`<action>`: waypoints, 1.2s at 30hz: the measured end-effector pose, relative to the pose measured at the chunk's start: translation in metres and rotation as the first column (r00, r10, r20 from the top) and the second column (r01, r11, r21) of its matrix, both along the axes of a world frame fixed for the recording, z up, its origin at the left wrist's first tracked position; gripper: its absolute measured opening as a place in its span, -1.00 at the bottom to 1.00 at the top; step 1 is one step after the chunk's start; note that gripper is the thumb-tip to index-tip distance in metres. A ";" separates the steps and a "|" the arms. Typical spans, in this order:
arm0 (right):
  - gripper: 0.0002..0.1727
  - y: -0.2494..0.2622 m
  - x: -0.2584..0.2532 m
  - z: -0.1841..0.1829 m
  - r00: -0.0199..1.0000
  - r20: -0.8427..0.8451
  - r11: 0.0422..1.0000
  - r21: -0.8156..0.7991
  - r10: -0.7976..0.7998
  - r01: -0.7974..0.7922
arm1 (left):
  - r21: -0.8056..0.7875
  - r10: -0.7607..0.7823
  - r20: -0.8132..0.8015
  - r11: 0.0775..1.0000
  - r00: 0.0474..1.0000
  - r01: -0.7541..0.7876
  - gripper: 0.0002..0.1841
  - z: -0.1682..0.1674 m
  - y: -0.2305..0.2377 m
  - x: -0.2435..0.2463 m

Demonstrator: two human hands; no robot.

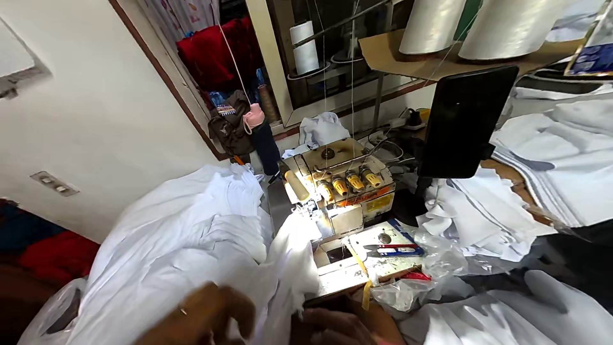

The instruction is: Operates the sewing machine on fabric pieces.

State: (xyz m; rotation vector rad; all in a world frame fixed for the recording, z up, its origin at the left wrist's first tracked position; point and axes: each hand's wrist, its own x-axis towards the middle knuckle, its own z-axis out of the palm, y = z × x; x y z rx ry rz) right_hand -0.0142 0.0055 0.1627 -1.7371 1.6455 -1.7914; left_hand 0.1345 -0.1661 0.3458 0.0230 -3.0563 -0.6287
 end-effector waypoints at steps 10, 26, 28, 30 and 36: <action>-0.61 -0.142 -0.015 0.014 0.996 -0.089 0.973 0.228 -0.006 0.026 | 0.148 -0.154 -0.202 0.971 0.967 0.186 -0.69 0.017 -0.052 -0.036; -0.74 -0.104 -0.076 -0.033 0.871 -0.397 0.955 -0.192 -0.288 0.228 | -0.351 0.037 -0.273 0.926 0.961 -0.135 -0.68 -0.040 -0.066 0.034; -0.71 -0.109 -0.074 -0.020 0.852 -0.478 0.976 -0.144 -0.212 0.162 | -0.395 0.006 -0.276 0.911 0.961 -0.119 -0.67 -0.040 -0.060 0.030; -0.74 -0.109 -0.066 -0.015 0.860 -0.501 0.993 -0.109 -0.096 0.048 | -0.457 -0.003 -0.229 0.883 0.973 -0.105 -0.69 -0.037 -0.051 0.029; -0.80 -0.079 -0.058 -0.015 0.776 -0.630 0.994 -0.052 0.041 -0.095 | -0.386 0.037 0.068 0.923 0.997 -0.008 -0.85 -0.038 -0.026 0.037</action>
